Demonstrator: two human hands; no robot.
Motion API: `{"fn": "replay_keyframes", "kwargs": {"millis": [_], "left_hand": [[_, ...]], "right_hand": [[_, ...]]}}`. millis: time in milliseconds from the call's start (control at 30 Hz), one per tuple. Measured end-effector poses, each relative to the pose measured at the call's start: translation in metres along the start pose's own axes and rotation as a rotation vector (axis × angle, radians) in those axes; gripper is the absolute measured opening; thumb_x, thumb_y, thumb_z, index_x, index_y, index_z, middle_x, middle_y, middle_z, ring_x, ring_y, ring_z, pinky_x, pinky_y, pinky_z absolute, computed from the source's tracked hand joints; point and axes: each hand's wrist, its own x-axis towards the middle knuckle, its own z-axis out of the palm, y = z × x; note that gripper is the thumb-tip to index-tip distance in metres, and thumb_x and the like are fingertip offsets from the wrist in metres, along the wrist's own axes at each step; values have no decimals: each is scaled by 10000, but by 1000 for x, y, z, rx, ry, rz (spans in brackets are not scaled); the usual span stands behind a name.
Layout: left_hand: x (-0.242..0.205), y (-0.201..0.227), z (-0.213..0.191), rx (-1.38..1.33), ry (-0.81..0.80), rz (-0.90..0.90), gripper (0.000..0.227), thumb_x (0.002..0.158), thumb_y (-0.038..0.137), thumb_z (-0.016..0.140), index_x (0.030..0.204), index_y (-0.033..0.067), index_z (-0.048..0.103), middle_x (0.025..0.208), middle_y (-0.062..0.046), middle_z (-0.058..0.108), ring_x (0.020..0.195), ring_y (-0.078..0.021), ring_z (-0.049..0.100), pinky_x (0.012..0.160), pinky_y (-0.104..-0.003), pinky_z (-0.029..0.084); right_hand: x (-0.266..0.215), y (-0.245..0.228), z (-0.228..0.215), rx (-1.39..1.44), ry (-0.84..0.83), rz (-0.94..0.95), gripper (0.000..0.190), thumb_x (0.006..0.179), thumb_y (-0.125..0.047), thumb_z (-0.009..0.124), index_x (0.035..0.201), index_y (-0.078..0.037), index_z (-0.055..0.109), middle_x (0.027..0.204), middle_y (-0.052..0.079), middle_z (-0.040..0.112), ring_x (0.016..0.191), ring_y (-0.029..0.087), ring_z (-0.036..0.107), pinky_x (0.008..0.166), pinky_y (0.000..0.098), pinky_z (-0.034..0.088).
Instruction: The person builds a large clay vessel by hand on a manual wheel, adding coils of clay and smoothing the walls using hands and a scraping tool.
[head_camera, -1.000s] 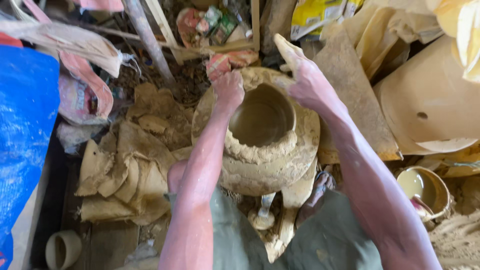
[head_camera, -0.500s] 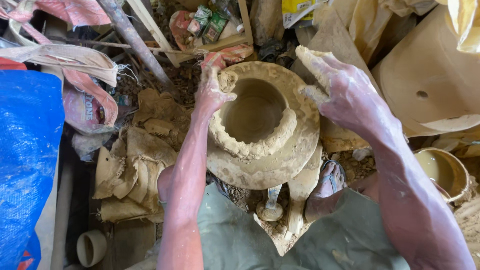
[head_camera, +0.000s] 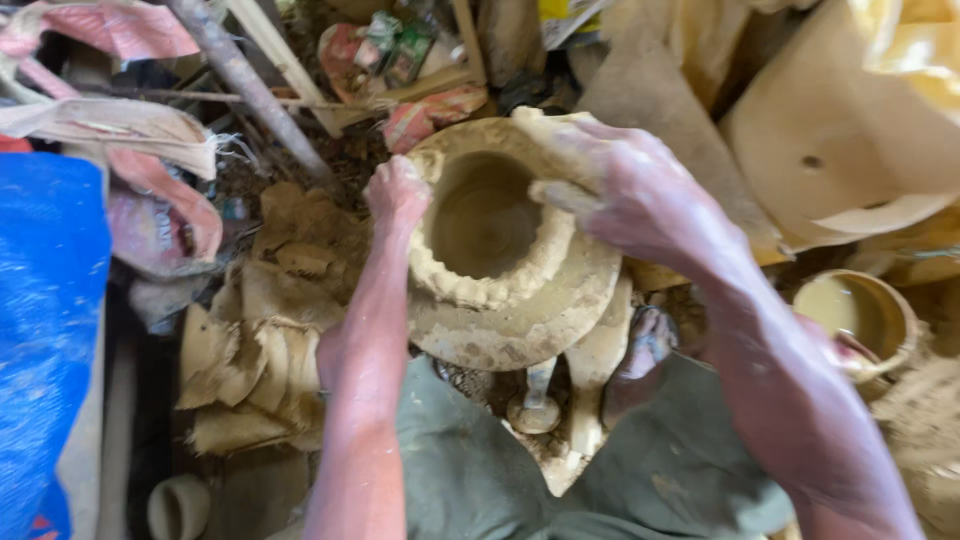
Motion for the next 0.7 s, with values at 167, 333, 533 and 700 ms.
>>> {"fn": "replay_keyframes", "kwargs": {"millis": [167, 333, 533, 700], "left_hand": [[14, -32, 23, 6, -52, 34, 388, 734, 295, 856, 971, 23, 712, 989, -267, 720, 943, -464, 683, 808, -553, 554], [12, -81, 43, 59, 12, 128, 502, 711, 383, 953, 949, 13, 712, 964, -276, 725, 913, -484, 679, 790, -561, 550], [10, -85, 30, 117, -159, 28, 453, 808, 348, 961, 881, -53, 764, 943, -295, 725, 886, -497, 691, 779, -565, 549], [13, -82, 33, 149, -163, -41, 301, 826, 186, 872, 894, -86, 765, 839, -304, 751, 799, -444, 748, 758, -499, 580]], "right_hand": [[-21, -8, -7, 20, 110, -117, 567, 985, -194, 725, 1497, -63, 518, 1404, 188, 640, 1250, 388, 635, 1035, 444, 532], [-154, -4, -38, 171, 322, 45, 565, 1031, -143, 758, 1530, -97, 498, 1475, 132, 618, 1339, 305, 640, 1150, 395, 543], [-340, 76, -34, 335, 785, 899, 497, 965, -130, 706, 1443, -77, 579, 1415, 164, 632, 1268, 277, 676, 1045, 371, 542], [-487, 177, -32, -200, 598, 1353, 693, 931, -287, 726, 1528, -59, 456, 1547, 219, 462, 1365, 350, 499, 1092, 492, 452]]}}
